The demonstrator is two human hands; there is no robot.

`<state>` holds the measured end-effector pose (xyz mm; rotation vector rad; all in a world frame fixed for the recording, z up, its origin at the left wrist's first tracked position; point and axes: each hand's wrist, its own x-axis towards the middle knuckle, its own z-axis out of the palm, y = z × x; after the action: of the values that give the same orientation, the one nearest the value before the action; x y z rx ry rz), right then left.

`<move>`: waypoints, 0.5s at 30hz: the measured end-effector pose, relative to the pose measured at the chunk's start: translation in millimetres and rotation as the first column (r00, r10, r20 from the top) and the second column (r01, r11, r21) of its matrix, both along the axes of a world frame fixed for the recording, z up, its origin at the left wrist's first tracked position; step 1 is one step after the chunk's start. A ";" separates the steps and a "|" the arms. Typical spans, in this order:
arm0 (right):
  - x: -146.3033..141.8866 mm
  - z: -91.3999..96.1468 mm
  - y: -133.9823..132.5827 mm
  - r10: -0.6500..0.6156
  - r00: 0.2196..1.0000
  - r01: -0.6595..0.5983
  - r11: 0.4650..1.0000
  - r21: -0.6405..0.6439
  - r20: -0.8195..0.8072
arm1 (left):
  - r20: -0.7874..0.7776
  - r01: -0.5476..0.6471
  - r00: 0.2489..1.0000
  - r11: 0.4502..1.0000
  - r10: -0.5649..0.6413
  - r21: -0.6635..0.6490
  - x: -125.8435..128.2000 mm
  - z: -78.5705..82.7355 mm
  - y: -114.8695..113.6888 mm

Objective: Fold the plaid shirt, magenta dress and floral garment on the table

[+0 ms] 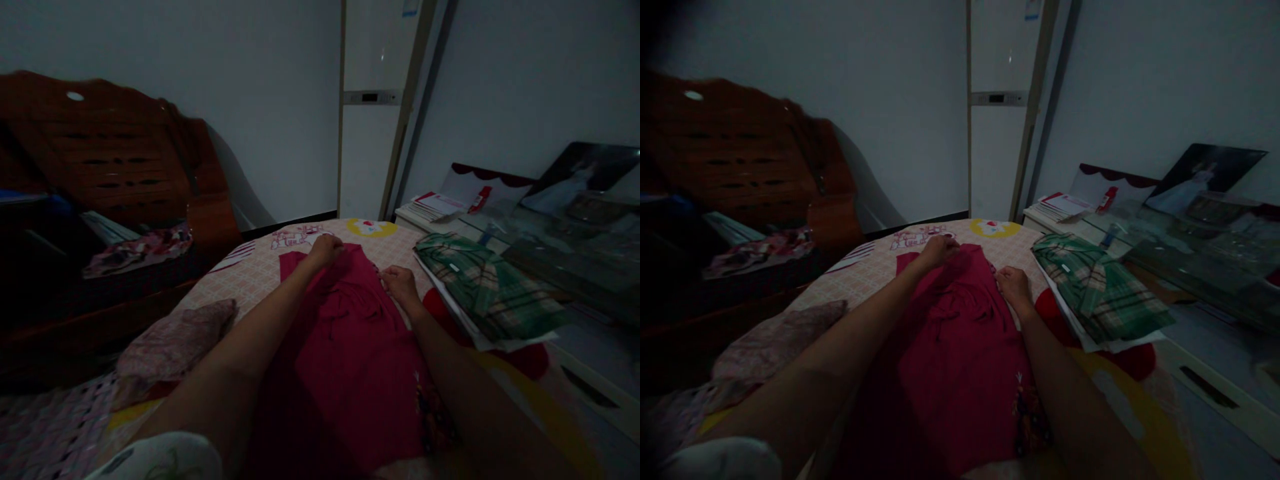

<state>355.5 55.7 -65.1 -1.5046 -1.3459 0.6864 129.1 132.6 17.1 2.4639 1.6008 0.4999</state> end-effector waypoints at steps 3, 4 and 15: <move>-0.7 1.0 -0.5 0.016 1.000 -0.016 1.000 -0.007 -0.024 | 0.038 -0.022 0.999 1.000 0.023 -0.013 33.6 -9.8 22.5; -1.0 1.5 -0.8 0.022 0.999 -0.022 1.000 -0.009 -0.030 | 0.035 -0.052 0.998 0.998 0.053 -0.025 43.0 -14.9 28.0; 0.3 -2.4 4.2 0.011 0.999 -0.012 1.000 0.017 0.045 | 0.012 -0.197 0.980 0.978 0.198 -0.072 72.9 -41.7 56.3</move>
<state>355.8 59.8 -67.5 -1.5072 -1.3922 0.6499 202.1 188.9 -24.6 2.2546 1.8335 0.4834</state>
